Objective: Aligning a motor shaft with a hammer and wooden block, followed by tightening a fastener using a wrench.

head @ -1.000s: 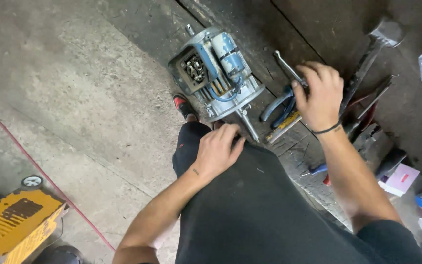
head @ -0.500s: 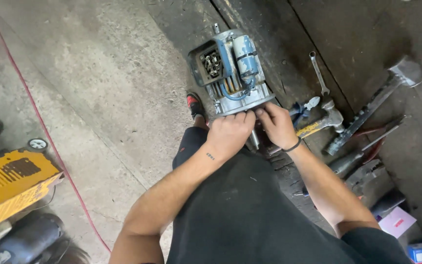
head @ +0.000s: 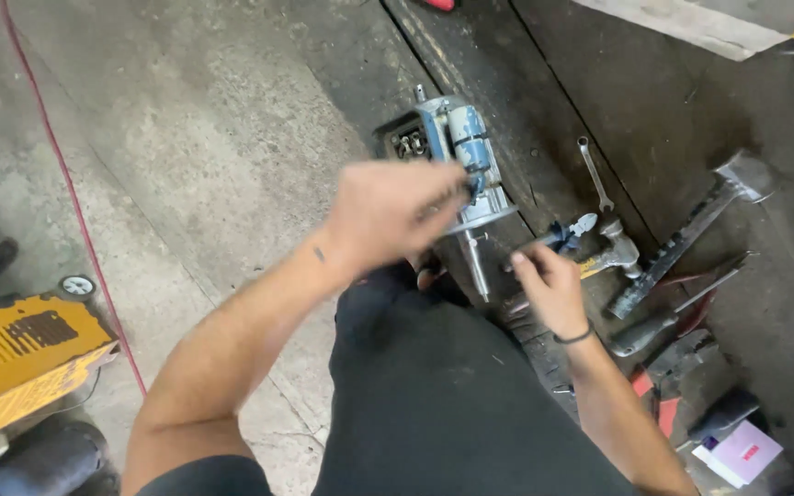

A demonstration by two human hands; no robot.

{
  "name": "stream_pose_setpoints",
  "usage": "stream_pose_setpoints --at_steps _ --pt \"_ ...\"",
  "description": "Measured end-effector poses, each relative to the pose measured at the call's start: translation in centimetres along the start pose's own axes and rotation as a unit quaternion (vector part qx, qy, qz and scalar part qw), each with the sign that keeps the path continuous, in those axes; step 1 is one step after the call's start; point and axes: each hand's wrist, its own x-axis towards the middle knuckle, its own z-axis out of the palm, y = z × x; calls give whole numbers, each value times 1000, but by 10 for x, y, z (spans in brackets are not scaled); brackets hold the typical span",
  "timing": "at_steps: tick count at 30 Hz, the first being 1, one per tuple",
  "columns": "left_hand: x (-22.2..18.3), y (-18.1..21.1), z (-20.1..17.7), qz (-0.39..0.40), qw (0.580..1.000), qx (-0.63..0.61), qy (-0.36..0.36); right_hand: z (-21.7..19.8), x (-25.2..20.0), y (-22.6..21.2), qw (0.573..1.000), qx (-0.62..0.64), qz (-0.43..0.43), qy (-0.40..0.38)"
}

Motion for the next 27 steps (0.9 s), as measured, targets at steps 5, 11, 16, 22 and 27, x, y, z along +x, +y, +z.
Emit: stream_pose_setpoints --at_steps 5,11,16,22,27 --pt "75 -171 -17 -226 974 3 -7 -7 -49 8 992 -88 89 33" --pt "150 -350 67 -401 912 79 -45 -6 -96 -24 957 -192 191 102" --pt "192 -406 122 -328 881 267 -213 24 -128 -42 882 -193 358 236" --pt "224 -410 117 -223 849 323 -353 50 -107 -70 865 -199 412 205" --pt "208 -439 107 -98 887 381 -242 45 -79 -83 893 -187 342 225"
